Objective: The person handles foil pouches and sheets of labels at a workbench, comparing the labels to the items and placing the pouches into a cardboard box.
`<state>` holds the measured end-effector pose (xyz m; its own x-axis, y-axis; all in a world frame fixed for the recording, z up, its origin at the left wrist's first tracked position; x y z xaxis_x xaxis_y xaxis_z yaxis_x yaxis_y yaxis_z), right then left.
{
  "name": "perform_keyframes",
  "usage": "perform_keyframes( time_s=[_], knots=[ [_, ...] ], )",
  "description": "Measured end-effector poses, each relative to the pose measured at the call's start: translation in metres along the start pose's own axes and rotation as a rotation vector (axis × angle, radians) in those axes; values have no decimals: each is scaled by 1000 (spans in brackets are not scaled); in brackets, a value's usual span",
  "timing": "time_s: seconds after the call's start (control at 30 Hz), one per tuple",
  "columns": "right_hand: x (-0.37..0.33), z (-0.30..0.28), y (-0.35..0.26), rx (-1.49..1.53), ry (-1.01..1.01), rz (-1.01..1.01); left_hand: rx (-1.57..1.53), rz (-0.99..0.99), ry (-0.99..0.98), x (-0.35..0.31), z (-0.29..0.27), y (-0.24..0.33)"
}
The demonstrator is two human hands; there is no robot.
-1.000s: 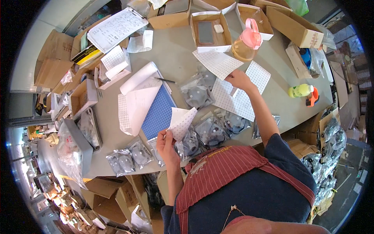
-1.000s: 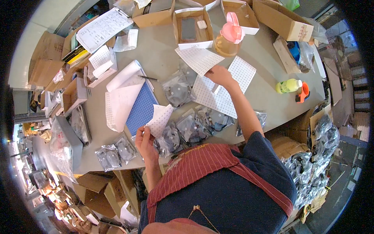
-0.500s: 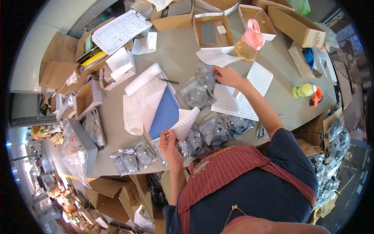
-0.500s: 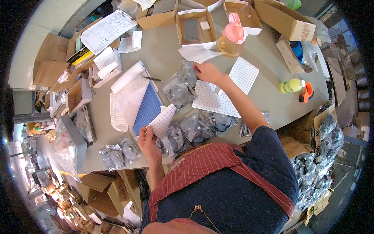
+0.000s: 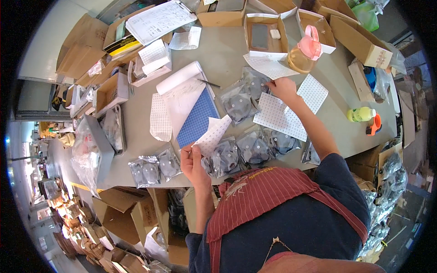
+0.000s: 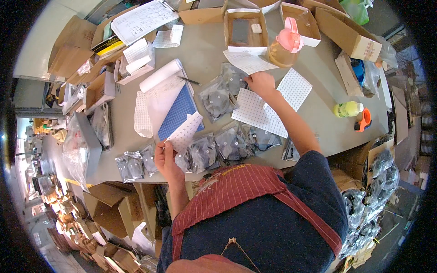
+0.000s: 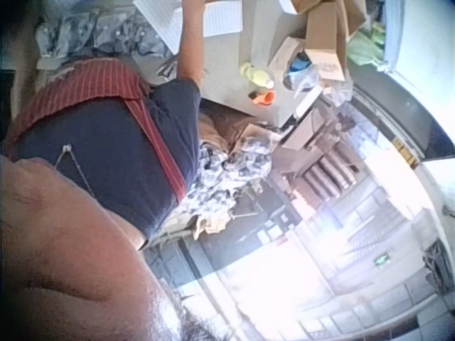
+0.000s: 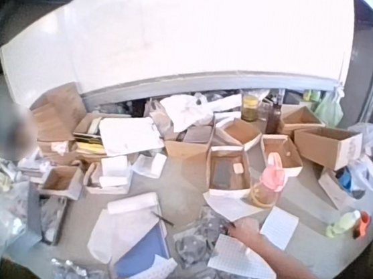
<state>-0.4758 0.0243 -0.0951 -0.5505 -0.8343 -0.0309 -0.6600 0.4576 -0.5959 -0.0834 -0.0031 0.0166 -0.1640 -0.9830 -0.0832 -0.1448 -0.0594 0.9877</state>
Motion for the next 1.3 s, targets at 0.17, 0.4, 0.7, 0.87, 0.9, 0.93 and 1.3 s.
perform_keyframes(
  time_s=[0.17,0.4,0.7,0.87,0.9,0.93,1.3],
  knots=[
    [-65,-31,-65,590,-82,-91,127,141,40,-21,-5,24],
    [-140,-75,-149,1031,-311,-466,168,170,-142,-58,8,45],
    [-190,-42,-180,958,-547,-514,133,138,-72,-107,-15,38],
    [-212,-21,-172,1177,-698,-297,213,137,-52,-125,-19,38],
    [-215,-17,-173,1229,-740,-238,194,156,-46,-129,-21,37],
    [-218,-13,-171,1267,-771,-175,191,158,-61,-131,-22,37],
    [-209,1,-172,1517,-648,-55,20,-51,208,-101,-139,-22]
  ],
)
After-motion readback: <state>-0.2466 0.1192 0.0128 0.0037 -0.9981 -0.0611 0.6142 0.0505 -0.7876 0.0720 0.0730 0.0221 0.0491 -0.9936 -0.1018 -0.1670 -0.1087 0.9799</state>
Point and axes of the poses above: each hand's wrist, its own x-axis towards the middle knuckle, its own z-axis out of the palm, y = z × x, the point moved 4 cm from there along x, towards the middle knuckle, and after that the axes turned 15 degrees about x, right-handed, at the moved point
